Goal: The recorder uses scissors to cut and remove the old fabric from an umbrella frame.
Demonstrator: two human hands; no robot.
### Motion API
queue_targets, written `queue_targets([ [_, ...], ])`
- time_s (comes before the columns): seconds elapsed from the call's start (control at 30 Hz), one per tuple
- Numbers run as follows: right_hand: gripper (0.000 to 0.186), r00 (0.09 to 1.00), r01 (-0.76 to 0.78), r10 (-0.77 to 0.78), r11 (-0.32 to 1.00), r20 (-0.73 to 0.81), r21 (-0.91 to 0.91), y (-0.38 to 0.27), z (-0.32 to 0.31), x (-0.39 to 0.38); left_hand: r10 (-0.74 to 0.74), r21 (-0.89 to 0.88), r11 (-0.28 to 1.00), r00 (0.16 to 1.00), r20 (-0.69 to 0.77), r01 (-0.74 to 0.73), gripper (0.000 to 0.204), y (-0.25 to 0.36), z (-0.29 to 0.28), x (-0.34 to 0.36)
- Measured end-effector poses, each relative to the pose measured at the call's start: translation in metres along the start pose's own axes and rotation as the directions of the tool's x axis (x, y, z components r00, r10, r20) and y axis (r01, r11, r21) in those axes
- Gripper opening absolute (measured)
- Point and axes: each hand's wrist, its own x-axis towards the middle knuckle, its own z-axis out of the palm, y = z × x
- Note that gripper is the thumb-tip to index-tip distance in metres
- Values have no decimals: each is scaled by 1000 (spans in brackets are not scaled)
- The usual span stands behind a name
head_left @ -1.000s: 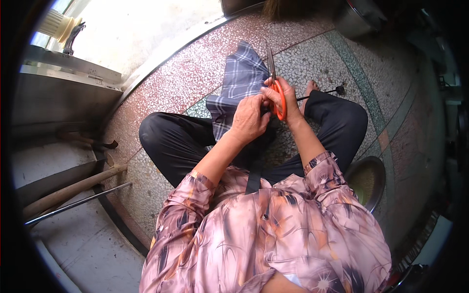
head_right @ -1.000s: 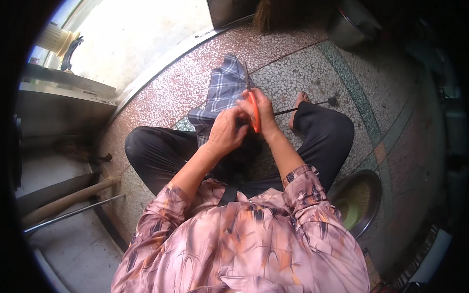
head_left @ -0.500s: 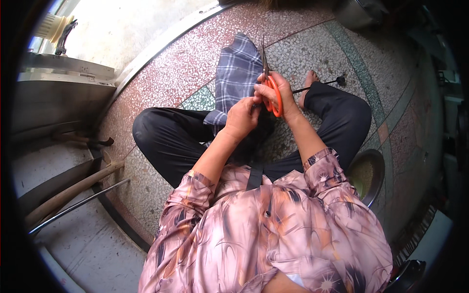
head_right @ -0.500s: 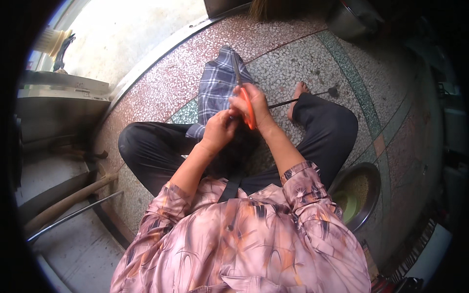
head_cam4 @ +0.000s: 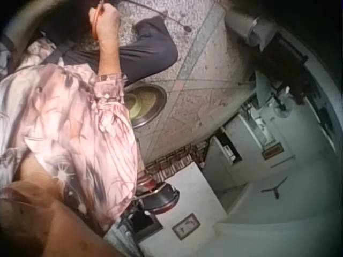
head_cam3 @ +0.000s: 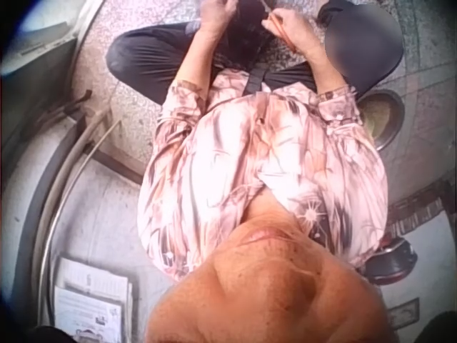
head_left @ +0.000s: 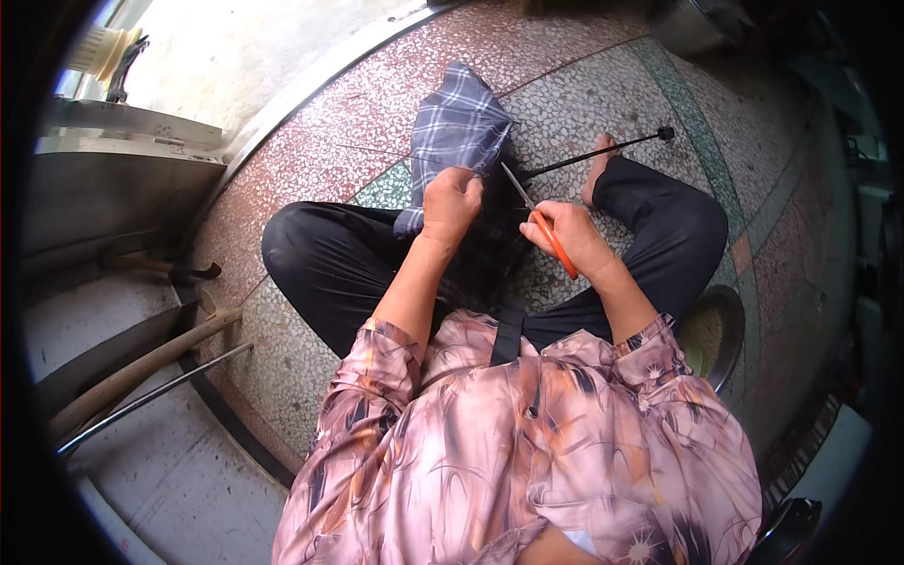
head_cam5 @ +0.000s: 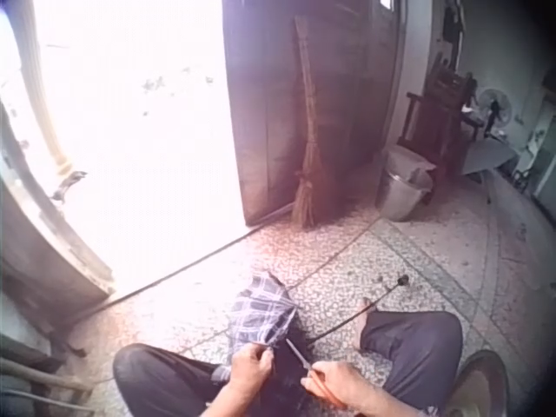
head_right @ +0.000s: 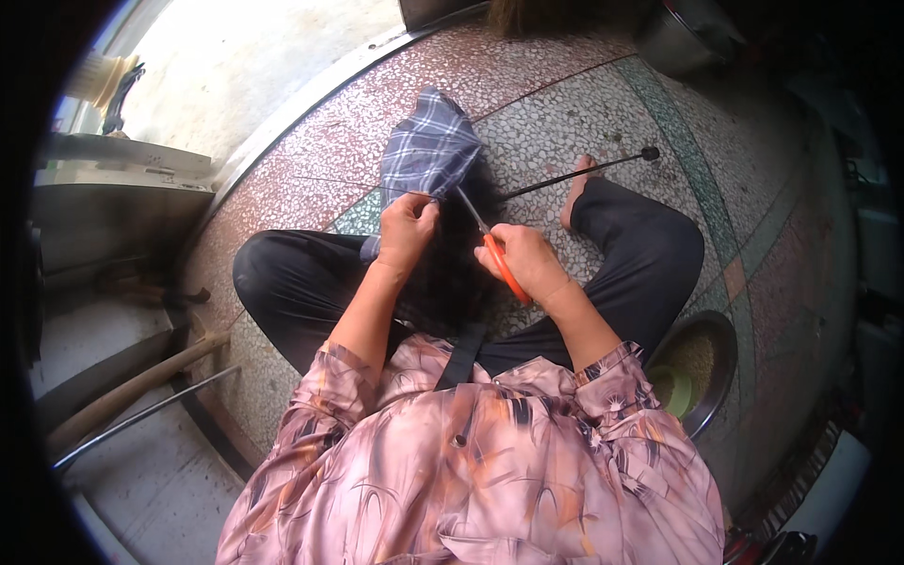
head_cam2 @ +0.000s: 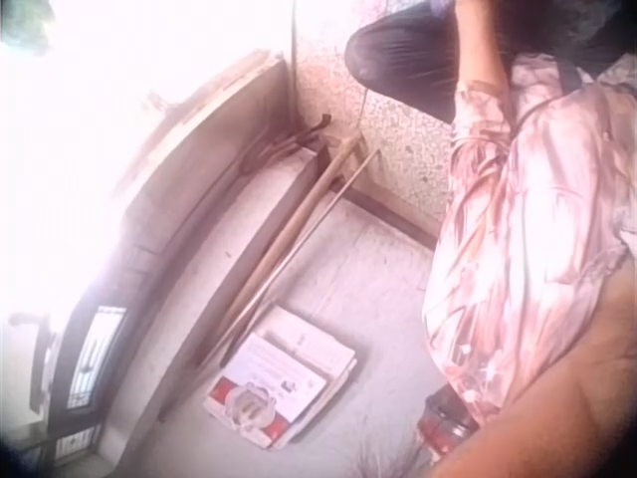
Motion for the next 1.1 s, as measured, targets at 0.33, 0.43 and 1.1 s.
queue_targets([
  [0.33, 25, 981, -111, 132, 983, 139, -147, -12, 16, -11, 9, 128, 992, 1000, 7, -10, 17, 0, 0, -8],
  [0.43, 24, 988, -85, 99, 989, 116, -123, -12, 17, -11, 36, 130, 991, 999, 34, -40, 16, 3, -1, -11],
  [1.1, 15, 994, 79, -74, 995, -80, 63, 6, -7, 14, -235, 424, 896, 951, 201, 132, 20, 1, -9, -7],
])
